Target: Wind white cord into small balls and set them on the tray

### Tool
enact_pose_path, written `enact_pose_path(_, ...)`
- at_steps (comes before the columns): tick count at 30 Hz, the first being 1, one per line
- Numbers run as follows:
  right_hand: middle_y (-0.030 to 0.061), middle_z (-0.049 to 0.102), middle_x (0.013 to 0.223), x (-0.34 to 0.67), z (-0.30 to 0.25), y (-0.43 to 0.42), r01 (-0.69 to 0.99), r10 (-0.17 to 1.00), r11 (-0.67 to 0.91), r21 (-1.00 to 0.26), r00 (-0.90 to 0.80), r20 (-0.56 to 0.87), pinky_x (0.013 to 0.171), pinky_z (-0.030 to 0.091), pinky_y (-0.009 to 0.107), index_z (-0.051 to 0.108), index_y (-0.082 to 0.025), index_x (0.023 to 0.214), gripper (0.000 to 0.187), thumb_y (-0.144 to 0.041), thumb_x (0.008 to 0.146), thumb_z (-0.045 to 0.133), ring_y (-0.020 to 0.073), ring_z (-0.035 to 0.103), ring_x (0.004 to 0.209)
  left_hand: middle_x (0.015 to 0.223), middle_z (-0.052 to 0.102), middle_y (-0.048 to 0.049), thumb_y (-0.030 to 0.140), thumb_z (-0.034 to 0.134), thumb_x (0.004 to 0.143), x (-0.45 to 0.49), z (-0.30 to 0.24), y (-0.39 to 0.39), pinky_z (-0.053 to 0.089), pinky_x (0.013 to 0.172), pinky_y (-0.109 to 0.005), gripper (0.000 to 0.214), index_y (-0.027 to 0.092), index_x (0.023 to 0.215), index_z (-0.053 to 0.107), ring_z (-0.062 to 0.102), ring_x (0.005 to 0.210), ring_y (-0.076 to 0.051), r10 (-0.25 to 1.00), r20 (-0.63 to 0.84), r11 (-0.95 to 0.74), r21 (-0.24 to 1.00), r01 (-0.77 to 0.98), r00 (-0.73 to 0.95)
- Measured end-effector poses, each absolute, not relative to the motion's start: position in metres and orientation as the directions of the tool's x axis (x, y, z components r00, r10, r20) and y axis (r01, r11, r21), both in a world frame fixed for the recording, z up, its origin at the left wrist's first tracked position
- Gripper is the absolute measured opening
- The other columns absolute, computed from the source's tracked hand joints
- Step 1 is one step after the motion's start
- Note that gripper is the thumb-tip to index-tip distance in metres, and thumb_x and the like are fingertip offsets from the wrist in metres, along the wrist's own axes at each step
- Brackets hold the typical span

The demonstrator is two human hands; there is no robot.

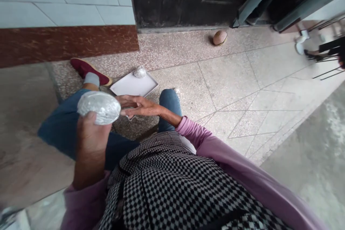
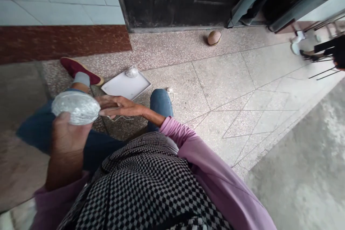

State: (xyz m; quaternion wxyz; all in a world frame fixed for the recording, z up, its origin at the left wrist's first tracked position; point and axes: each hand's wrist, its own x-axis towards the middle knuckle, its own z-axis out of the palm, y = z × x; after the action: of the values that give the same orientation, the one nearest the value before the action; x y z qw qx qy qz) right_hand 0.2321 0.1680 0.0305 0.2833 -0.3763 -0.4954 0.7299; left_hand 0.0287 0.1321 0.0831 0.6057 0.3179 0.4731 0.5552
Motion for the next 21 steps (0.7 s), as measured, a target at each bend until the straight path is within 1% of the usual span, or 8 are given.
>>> enact_pose_path(2,0.0041,0.096,0.123,0.219,0.025,0.148,-0.125,0.78,-0.445,-0.887,-0.541,-0.315,0.083,0.072,0.029,0.084,-0.021,0.151,0.04,-0.037,0.118,0.099,0.0265,0.089,0.114,0.178,0.078,-0.0106,0.075,0.11,0.066,0.024,0.077,0.126,0.018,0.168,-0.076,0.094,0.031,0.146,0.087,0.041,0.195,-0.051,0.951,-0.285,0.216,0.89,-0.401,-0.119)
enact_pose_path(5,-0.0007,0.083,0.093,0.224,0.023,0.119,-0.086,0.818,-0.415,-0.906,-0.471,-0.33,0.073,0.059,0.027,0.086,-0.019,0.141,0.027,-0.044,0.129,0.083,0.0181,0.072,0.08,0.18,0.076,-0.0168,0.079,0.106,0.07,0.022,0.062,0.135,0.028,0.164,-0.08,0.092,0.025,0.142,0.084,0.042,0.194,-0.052,0.953,-0.272,0.193,0.886,-0.422,-0.135)
enact_pose_path(6,-0.0009,0.08,0.091,0.228,0.025,0.111,-0.06,0.838,-0.359,-0.931,-0.459,-0.294,0.076,0.058,0.028,0.087,-0.019,0.132,0.026,-0.044,0.13,0.08,0.0175,0.069,0.08,0.18,0.075,-0.0162,0.08,0.105,0.072,0.022,0.056,0.138,0.034,0.163,-0.079,0.091,0.026,0.141,0.083,0.045,0.192,-0.051,0.957,-0.255,0.178,0.889,-0.421,-0.135)
enact_pose_path(8,0.0021,0.082,0.099,0.235,0.033,0.097,-0.004,0.869,-0.219,-0.976,-0.456,-0.193,0.09,0.061,0.032,0.088,-0.021,0.117,0.03,-0.047,0.131,0.079,0.0198,0.074,0.091,0.18,0.076,-0.0129,0.081,0.103,0.076,0.024,0.042,0.143,0.045,0.159,-0.072,0.086,0.028,0.14,0.082,0.053,0.187,-0.047,0.965,-0.227,0.152,0.894,-0.421,-0.134)
enact_pose_path(11,0.0059,0.09,0.121,0.244,0.053,0.086,0.101,0.837,-0.069,-0.992,-0.535,-0.113,0.112,0.063,0.04,0.088,-0.025,0.114,0.033,-0.05,0.132,0.077,0.0266,0.083,0.113,0.17,0.082,-0.0112,0.065,0.107,0.077,0.025,0.02,0.145,0.058,0.148,-0.057,0.079,0.028,0.142,0.08,0.072,0.167,-0.039,0.971,-0.177,0.103,0.916,-0.387,-0.162)
enact_pose_path(14,0.0067,0.09,0.118,0.258,0.08,0.088,0.219,0.79,0.006,-0.976,-0.6,-0.13,0.11,0.063,0.042,0.088,-0.026,0.117,0.031,-0.051,0.132,0.077,0.0287,0.083,0.109,0.156,0.085,-0.0119,0.057,0.115,0.07,0.02,0.002,0.14,0.064,0.135,-0.048,0.089,0.025,0.145,0.079,0.08,0.142,-0.033,0.964,-0.175,0.106,0.944,-0.312,-0.202)
enact_pose_path(17,0.0063,0.086,0.108,0.28,0.106,0.105,0.306,0.814,0.091,-0.948,-0.571,-0.107,0.102,0.062,0.038,0.087,-0.026,0.114,0.035,-0.056,0.132,0.08,0.0273,0.08,0.104,0.145,0.085,-0.0108,0.057,0.122,0.066,0.014,-0.007,0.129,0.065,0.126,-0.046,0.098,0.023,0.146,0.078,0.079,0.131,-0.031,0.955,-0.244,0.205,0.954,-0.219,-0.171)
enact_pose_path(21,0.0046,0.081,0.102,0.299,0.12,0.146,0.344,0.861,0.156,-0.926,-0.507,-0.043,0.098,0.059,0.034,0.085,-0.024,0.111,0.044,-0.061,0.134,0.076,0.0238,0.076,0.102,0.136,0.089,-0.0131,0.051,0.122,0.064,0.017,0.004,0.104,0.068,0.118,-0.047,0.086,0.022,0.135,0.084,0.083,0.129,-0.037,0.915,-0.4,0.401,0.894,-0.199,0.047)
